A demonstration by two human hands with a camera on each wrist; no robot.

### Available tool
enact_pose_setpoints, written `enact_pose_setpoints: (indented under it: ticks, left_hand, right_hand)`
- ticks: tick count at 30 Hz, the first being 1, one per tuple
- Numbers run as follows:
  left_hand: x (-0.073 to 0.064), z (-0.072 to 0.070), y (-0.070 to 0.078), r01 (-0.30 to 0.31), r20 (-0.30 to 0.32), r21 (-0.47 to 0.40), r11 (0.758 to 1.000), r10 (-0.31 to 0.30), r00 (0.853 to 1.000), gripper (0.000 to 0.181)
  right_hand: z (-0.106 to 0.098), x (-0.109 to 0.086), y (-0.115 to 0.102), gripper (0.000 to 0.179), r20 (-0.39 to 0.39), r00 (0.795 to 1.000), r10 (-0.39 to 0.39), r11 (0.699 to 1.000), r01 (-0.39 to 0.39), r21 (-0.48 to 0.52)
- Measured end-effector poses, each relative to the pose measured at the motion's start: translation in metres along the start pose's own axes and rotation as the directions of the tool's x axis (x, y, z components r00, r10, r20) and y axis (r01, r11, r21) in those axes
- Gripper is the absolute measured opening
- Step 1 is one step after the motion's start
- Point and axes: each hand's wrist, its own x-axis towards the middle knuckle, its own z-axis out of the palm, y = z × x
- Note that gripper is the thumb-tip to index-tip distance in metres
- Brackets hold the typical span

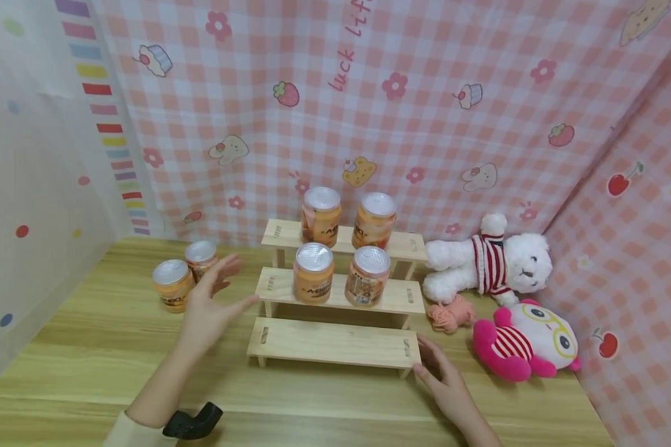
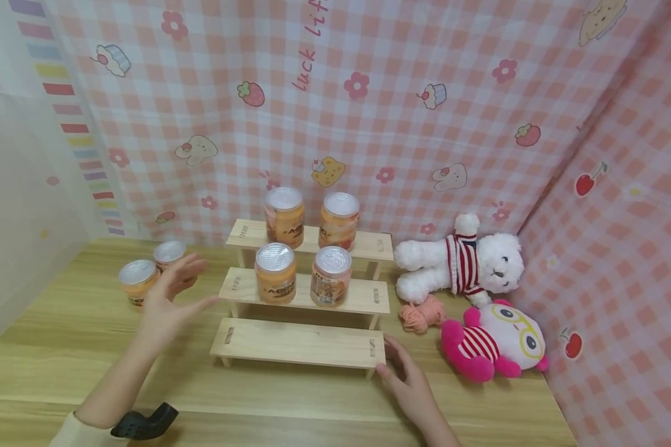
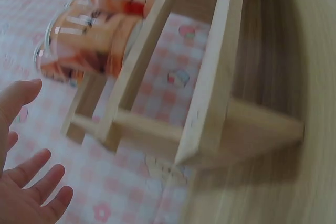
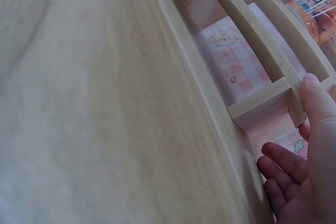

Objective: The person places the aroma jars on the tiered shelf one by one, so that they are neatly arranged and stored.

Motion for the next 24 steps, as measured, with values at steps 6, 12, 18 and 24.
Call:
enact_pose_setpoints:
  ticks: [6,12,18,24]
  left_hand:
    - [-0.004,-0.023,-0.015,0.072,-0.074,0.090,0.993,-0.066,0.995,0.075]
    - [-0.004,-0.042,-0.028,0.116,-0.162,0.124,0.985,-0.095,0.982,0.076]
    - [-0.003,-0.059,-0.041,0.177,-0.251,0.135,0.975,-0.139,0.958,0.074]
    - [-0.002,-0.069,-0.053,0.210,-0.341,0.143,0.967,-0.151,0.928,0.072]
  right_hand:
    - [0.001,0.000,0.000,0.048,0.001,1.000,0.007,1.000,-0.007,0.005]
    - [0.000,0.001,-0.001,0.048,0.001,1.000,0.013,1.000,-0.013,-0.003]
    - [0.001,0.001,0.000,0.048,0.001,1.000,-0.003,1.000,0.003,0.000]
    - [0.000,0.000,0.000,0.049,-0.002,1.000,-0.013,1.000,0.013,0.005]
